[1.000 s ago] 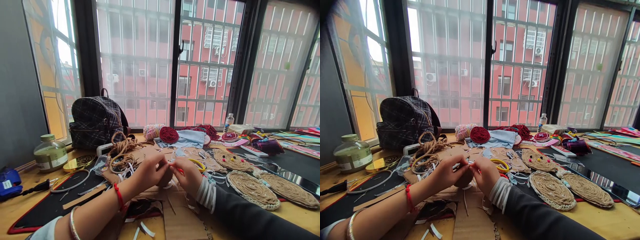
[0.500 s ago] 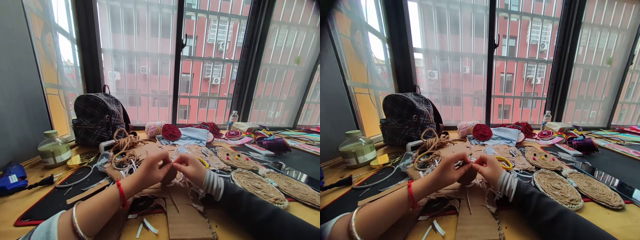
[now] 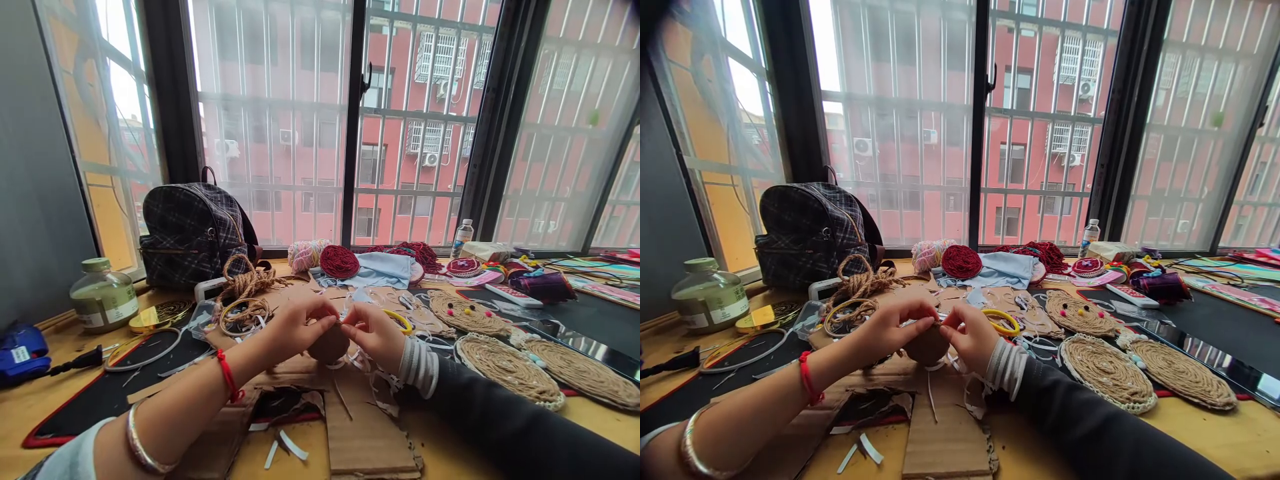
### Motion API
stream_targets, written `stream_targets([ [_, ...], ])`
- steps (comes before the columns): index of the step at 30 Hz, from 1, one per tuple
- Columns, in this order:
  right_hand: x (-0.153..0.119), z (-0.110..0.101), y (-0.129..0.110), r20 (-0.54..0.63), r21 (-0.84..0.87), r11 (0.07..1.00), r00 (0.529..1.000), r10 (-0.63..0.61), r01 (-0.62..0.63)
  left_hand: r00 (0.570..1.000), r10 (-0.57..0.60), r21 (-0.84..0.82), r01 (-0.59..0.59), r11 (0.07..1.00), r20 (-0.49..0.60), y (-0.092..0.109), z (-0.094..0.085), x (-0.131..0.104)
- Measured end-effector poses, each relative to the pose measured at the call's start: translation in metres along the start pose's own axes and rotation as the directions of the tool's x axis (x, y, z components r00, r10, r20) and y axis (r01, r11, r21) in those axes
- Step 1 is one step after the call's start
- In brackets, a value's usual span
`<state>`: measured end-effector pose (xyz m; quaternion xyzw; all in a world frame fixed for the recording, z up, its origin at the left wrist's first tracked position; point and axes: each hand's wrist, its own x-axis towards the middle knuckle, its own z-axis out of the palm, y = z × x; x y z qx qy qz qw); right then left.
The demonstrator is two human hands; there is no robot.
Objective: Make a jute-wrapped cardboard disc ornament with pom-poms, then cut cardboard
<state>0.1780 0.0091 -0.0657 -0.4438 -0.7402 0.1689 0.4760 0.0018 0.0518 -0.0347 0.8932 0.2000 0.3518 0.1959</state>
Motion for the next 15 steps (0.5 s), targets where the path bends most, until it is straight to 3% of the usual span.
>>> stream_targets([
  [4, -0.002, 0.0, -0.003, -0.016, -0.056, 0.997, 0.999, -0.048, 0.047, 0.997, -0.071, -0.034, 0.071, 0.997, 0.007, 0.003, 0.001, 0.001],
  [11, -0.006, 0.002, -0.007, -0.035, -0.167, 0.983, 0.995, -0.088, 0.081, 0.989, -0.13, 0.099, 0.137, 0.986, -0.071, 0.02, 0.004, 0.001],
  [15, -0.005, 0.002, -0.006, -0.047, -0.153, 0.986, 0.996, -0.076, 0.068, 0.974, -0.206, 0.003, 0.207, 0.978, -0.095, 0.018, 0.009, 0.001],
])
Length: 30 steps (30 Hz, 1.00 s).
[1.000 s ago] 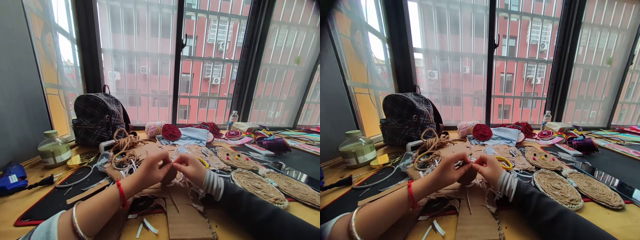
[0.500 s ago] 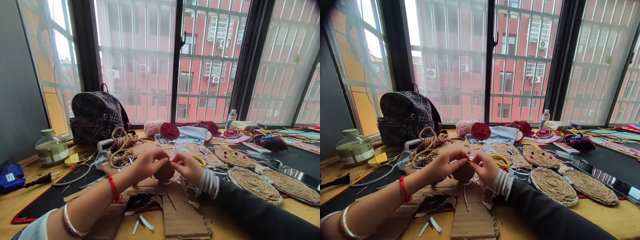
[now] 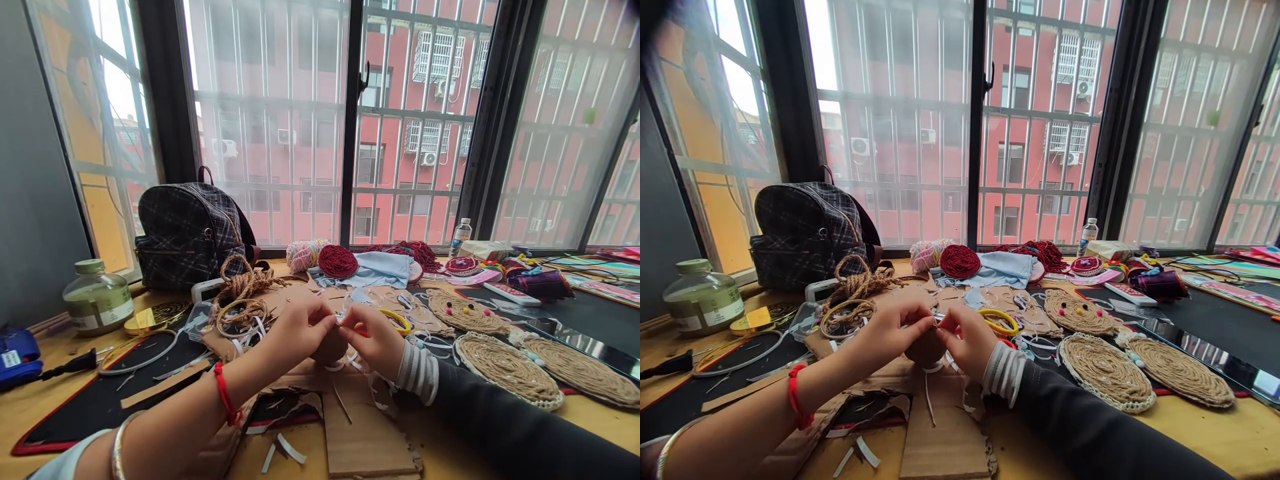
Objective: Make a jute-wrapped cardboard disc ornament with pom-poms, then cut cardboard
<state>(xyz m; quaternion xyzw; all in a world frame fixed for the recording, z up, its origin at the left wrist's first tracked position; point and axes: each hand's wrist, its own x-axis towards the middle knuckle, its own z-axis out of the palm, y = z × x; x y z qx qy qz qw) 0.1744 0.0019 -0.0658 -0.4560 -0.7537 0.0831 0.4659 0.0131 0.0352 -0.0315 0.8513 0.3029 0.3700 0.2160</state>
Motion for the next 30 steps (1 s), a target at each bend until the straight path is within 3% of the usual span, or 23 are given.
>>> stream_targets([
  [5, 0.0, 0.0, -0.002, -0.011, -0.029, 1.0, 1.0, -0.009, 0.008, 0.993, -0.053, -0.118, 0.065, 0.991, 0.107, -0.003, 0.001, 0.001],
  [10, -0.003, 0.0, -0.007, -0.031, -0.114, 0.993, 0.999, -0.038, 0.034, 1.0, -0.008, 0.039, 0.007, 0.999, 0.031, 0.0, 0.003, -0.001],
  [13, -0.002, 0.0, -0.006, -0.034, -0.103, 0.994, 0.999, -0.031, 0.028, 0.999, -0.008, 0.016, 0.007, 1.0, 0.045, -0.005, 0.003, 0.002],
  [17, 0.0, 0.0, -0.001, -0.015, -0.025, 0.998, 0.999, 0.052, -0.052, 0.974, -0.078, -0.2, 0.122, 0.972, 0.214, -0.018, -0.005, 0.007],
  [20, 0.001, -0.001, -0.001, -0.019, -0.008, 0.997, 0.997, 0.075, -0.075, 0.947, -0.108, -0.263, 0.192, 0.945, 0.301, -0.025, -0.009, 0.009],
  [26, -0.001, -0.001, -0.004, -0.035, -0.015, 0.997, 0.996, 0.081, -0.082, 0.98, -0.051, -0.183, 0.087, 0.979, 0.19, -0.029, -0.001, 0.009],
  [30, 0.001, -0.001, -0.001, -0.031, 0.021, 0.994, 0.994, 0.106, -0.105, 0.97, -0.123, -0.237, 0.172, 0.956, 0.208, -0.032, 0.0, 0.01],
])
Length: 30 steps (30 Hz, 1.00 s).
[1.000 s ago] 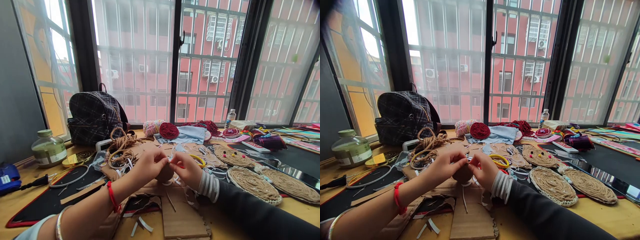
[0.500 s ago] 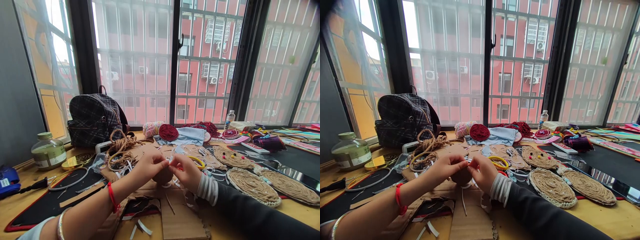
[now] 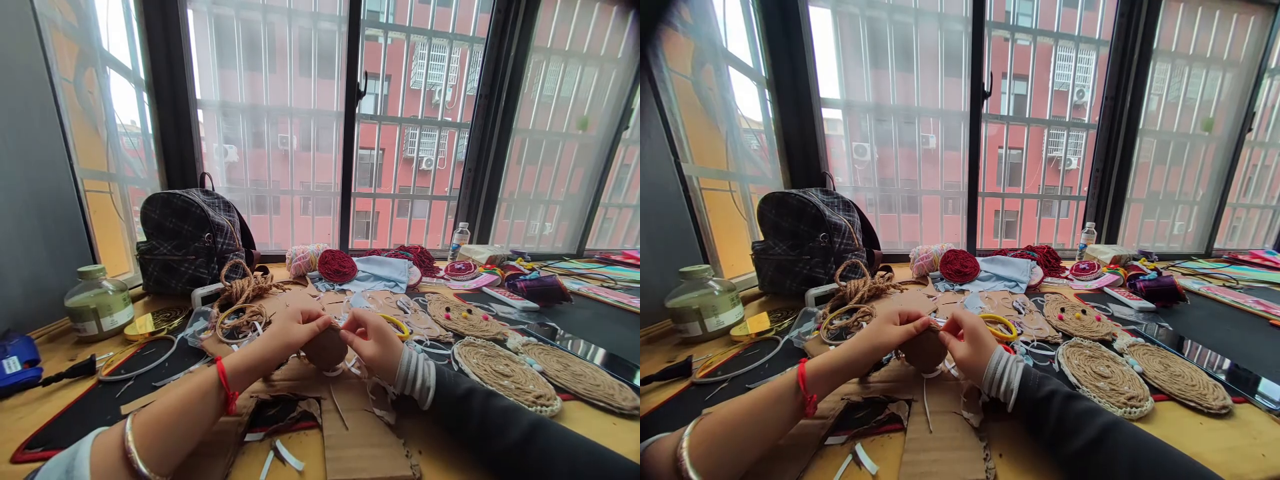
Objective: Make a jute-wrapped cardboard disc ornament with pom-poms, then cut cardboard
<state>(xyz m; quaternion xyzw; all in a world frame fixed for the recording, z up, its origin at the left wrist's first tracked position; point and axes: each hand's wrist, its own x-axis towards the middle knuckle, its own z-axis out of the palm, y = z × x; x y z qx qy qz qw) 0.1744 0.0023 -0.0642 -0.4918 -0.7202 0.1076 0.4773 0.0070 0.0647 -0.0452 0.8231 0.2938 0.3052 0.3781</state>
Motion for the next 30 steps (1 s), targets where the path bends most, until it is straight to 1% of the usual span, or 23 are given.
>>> stream_targets([
  [3, 0.002, 0.0, 0.002, 0.018, 0.037, 0.999, 0.999, 0.039, -0.04, 0.994, -0.037, -0.124, 0.05, 0.991, 0.098, 0.0, -0.007, -0.001],
  [6, 0.003, -0.001, 0.001, 0.035, 0.037, 0.997, 0.997, 0.062, -0.063, 0.985, -0.057, -0.138, 0.08, 0.987, 0.162, 0.002, -0.014, -0.002],
  [11, 0.001, -0.003, -0.002, 0.049, 0.047, 0.997, 0.997, 0.062, -0.064, 0.979, -0.094, -0.216, 0.134, 0.967, 0.183, 0.007, -0.015, -0.005],
  [15, 0.0, -0.002, -0.003, 0.044, 0.045, 0.997, 0.997, 0.067, -0.069, 0.982, -0.128, -0.272, 0.161, 0.949, 0.136, 0.007, -0.01, -0.005],
  [18, 0.0, -0.001, -0.004, 0.038, 0.037, 0.996, 0.996, 0.076, -0.077, 0.985, -0.14, -0.294, 0.164, 0.942, 0.1, 0.001, -0.006, -0.004],
  [20, 0.0, -0.002, -0.005, 0.04, 0.037, 0.996, 0.996, 0.083, -0.084, 0.983, -0.14, -0.321, 0.172, 0.931, 0.12, -0.004, -0.006, -0.003],
  [22, 0.001, -0.002, -0.005, 0.047, 0.043, 0.995, 0.995, 0.092, -0.094, 0.977, -0.121, -0.348, 0.176, 0.921, 0.175, -0.008, -0.009, -0.002],
  [24, 0.001, -0.003, -0.004, 0.057, 0.049, 0.993, 0.993, 0.101, -0.104, 0.967, -0.089, -0.331, 0.167, 0.929, 0.239, -0.01, -0.015, -0.002],
  [27, 0.001, -0.003, -0.003, 0.071, 0.063, 0.991, 0.991, 0.112, -0.117, 0.949, -0.063, -0.251, 0.146, 0.957, 0.31, -0.008, -0.024, -0.003],
  [30, 0.001, -0.002, -0.003, 0.079, 0.074, 0.99, 0.99, 0.115, -0.121, 0.947, -0.075, -0.234, 0.153, 0.96, 0.312, -0.004, -0.027, -0.003],
])
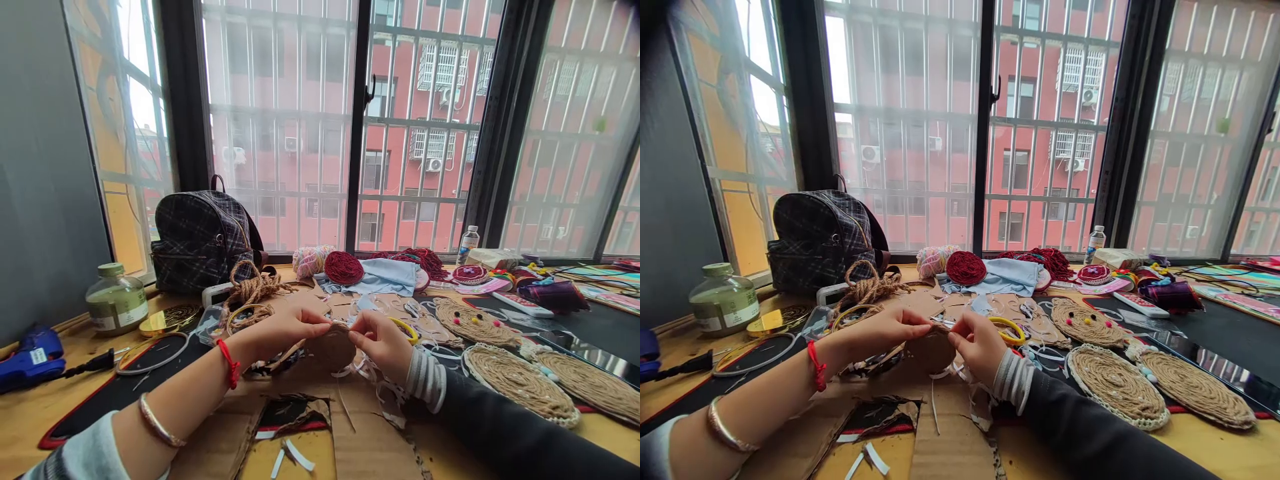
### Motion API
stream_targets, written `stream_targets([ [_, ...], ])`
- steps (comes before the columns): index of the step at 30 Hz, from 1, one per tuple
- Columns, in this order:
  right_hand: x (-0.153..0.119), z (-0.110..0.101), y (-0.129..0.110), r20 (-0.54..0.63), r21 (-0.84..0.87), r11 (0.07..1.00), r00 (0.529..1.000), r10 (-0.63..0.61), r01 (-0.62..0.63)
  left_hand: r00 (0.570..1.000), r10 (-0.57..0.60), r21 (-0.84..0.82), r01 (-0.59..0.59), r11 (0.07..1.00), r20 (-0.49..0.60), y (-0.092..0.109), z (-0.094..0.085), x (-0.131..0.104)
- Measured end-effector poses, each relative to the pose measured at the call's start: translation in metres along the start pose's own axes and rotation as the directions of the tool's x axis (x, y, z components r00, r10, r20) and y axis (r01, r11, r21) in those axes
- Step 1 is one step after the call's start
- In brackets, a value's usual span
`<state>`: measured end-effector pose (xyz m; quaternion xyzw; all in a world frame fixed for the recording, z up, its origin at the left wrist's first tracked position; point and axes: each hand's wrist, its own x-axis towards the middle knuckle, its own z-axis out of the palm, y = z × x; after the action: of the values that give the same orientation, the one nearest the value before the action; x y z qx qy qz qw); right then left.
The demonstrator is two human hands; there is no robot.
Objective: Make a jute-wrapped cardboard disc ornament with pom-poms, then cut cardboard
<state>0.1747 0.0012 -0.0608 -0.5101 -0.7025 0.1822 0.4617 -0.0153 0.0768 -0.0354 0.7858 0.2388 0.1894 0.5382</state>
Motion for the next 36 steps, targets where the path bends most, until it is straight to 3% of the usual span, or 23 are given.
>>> stream_targets([
  [8, -0.001, 0.002, 0.0, -0.035, -0.013, 1.0, 0.999, -0.025, 0.025, 0.997, -0.027, -0.053, 0.024, 0.998, -0.065, -0.003, 0.005, 0.004],
  [12, -0.001, 0.002, 0.001, -0.038, 0.007, 1.0, 0.999, -0.022, 0.022, 1.0, -0.01, -0.05, 0.01, 0.999, -0.008, -0.003, 0.002, 0.003],
  [15, 0.001, 0.002, 0.003, -0.036, 0.024, 1.0, 0.999, -0.01, 0.011, 1.0, -0.001, 0.027, 0.001, 1.0, 0.003, -0.001, 0.0, 0.002],
  [22, 0.003, 0.003, 0.008, -0.049, 0.012, 1.0, 0.999, 0.011, -0.01, 0.988, 0.048, 0.223, -0.013, 0.975, -0.15, -0.009, 0.007, 0.01],
  [31, 0.003, 0.002, 0.008, -0.045, -0.014, 1.0, 0.999, 0.021, -0.021, 0.987, 0.158, 0.357, -0.148, 0.923, 0.0, -0.008, 0.001, 0.008],
  [36, 0.002, 0.002, 0.006, -0.049, -0.023, 0.999, 0.998, 0.028, -0.029, 0.971, 0.188, 0.506, -0.088, 0.858, -0.151, -0.005, 0.014, 0.01],
])
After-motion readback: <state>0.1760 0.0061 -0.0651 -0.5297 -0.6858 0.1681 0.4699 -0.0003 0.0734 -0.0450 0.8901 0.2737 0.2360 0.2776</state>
